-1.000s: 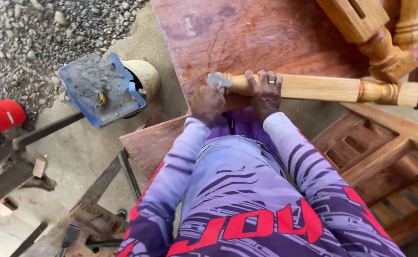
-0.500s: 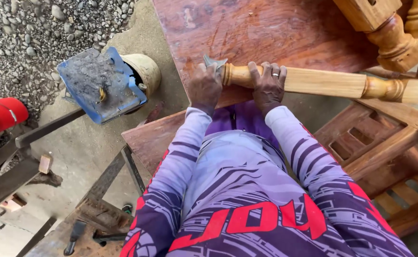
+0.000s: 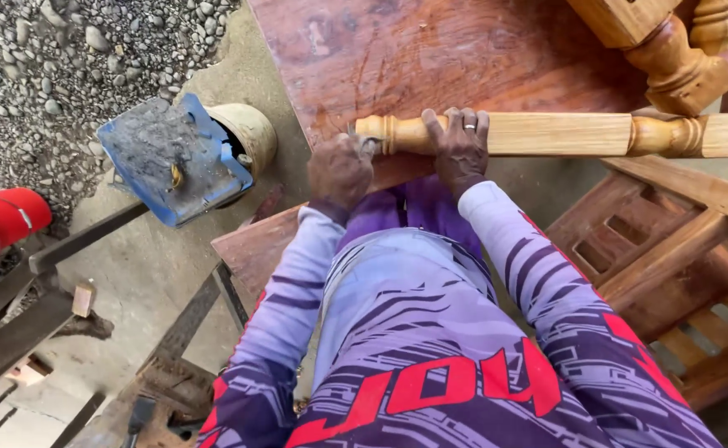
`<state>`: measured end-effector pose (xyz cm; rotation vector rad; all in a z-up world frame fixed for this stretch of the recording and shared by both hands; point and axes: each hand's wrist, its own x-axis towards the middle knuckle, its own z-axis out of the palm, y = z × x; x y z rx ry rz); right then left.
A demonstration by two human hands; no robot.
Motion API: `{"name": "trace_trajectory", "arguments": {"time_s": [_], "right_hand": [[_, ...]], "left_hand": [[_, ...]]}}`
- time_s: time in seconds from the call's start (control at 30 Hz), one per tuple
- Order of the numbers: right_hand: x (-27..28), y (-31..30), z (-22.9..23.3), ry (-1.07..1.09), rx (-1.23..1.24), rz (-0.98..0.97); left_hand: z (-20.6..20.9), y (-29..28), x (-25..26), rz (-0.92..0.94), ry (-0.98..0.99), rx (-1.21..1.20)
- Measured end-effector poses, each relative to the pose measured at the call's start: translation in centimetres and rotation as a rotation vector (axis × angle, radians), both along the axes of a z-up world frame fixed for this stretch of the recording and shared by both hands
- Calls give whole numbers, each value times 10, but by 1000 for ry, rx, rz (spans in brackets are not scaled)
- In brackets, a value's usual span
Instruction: Sanding a wooden furniture leg manually using a piece of sandpaper.
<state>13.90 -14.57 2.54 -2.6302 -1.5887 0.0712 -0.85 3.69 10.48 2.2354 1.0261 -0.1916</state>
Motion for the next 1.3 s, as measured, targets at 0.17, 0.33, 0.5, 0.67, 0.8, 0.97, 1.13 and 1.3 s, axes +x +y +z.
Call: {"name": "trace_trajectory", "arguments": {"time_s": [0.17,0.33,0.5,0.67,0.8,0.97,1.13,1.3], "right_hand": [[9,14,9,20,-6,-6],[13,16,7,121,-25,-35],[15,16,17,119,-119,-30],[13,13,7,35,-14,-22],[13,14,9,15,-66,18],[13,15,11,111,-63,-40],[19,18,11,82,-70,2],[19,15,12,164,-86,-18]], "left_hand": [[-10,-20,9,27,-310,199],[-72,-42,40,-87,-213,274],[-99,-50,34,-32,58,224],[-109,-55,25,-69,-74,279],[-115,-54,29,-187,-402,445],[-75,-56,32,-27,26,179],[-83,-49,43,53,99,154],[-18,-42,8,97,-71,167]]}}
